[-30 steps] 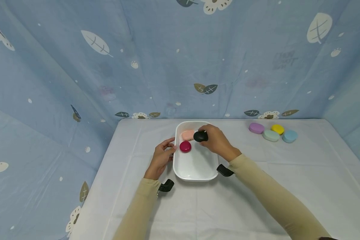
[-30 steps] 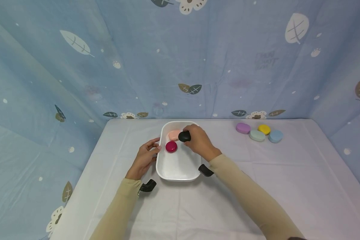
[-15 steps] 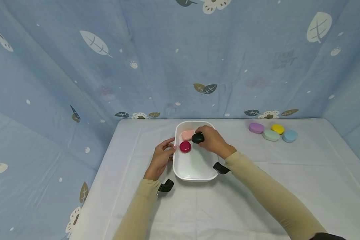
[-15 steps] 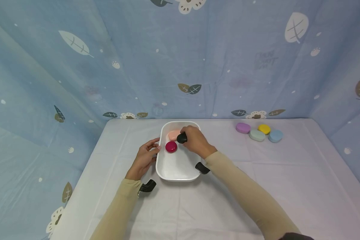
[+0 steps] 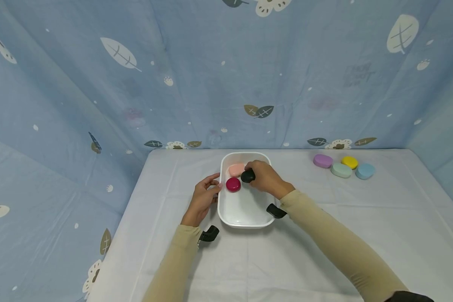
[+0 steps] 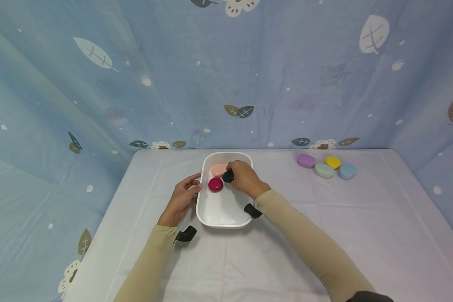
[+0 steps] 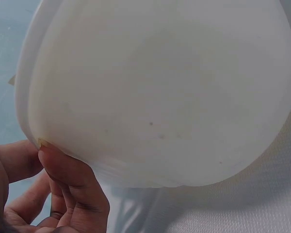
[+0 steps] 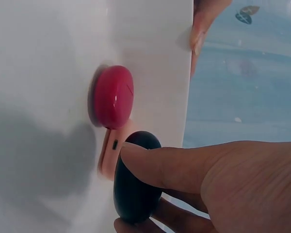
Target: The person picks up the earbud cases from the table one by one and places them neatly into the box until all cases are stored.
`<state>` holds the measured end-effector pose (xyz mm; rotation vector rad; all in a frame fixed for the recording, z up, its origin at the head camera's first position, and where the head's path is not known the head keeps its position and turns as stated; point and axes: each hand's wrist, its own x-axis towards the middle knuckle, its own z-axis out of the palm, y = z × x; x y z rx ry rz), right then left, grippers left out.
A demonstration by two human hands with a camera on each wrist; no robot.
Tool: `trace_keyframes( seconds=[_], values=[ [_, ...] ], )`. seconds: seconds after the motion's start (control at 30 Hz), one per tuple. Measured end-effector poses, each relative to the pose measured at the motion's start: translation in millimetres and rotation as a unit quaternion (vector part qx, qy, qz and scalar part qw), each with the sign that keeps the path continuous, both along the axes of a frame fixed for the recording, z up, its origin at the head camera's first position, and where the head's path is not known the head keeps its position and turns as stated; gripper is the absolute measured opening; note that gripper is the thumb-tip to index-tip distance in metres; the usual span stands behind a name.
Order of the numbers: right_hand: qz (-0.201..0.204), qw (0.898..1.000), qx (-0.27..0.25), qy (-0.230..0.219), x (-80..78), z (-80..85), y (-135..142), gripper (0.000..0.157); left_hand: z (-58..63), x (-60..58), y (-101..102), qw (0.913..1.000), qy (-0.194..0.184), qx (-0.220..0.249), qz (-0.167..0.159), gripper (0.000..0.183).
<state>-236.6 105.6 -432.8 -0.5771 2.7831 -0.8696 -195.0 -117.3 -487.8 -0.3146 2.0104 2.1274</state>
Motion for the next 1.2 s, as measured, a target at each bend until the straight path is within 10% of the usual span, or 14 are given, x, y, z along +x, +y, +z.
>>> trace_keyframes(
  seconds=[0.53,1.2],
  values=[
    [-0.026,0.998,-0.059,0.005,11.3,15.5,23,0.045,0.5,-0.3,1,1.0,-0.002,-0.006,0.002,0.046],
    [-0.149,0.975,-0.141,0.086,47.3,-1.0,131,0.043,0.8,1.9,2,0.9999,-0.003,-0.007,0.007,0.044]
  ],
)
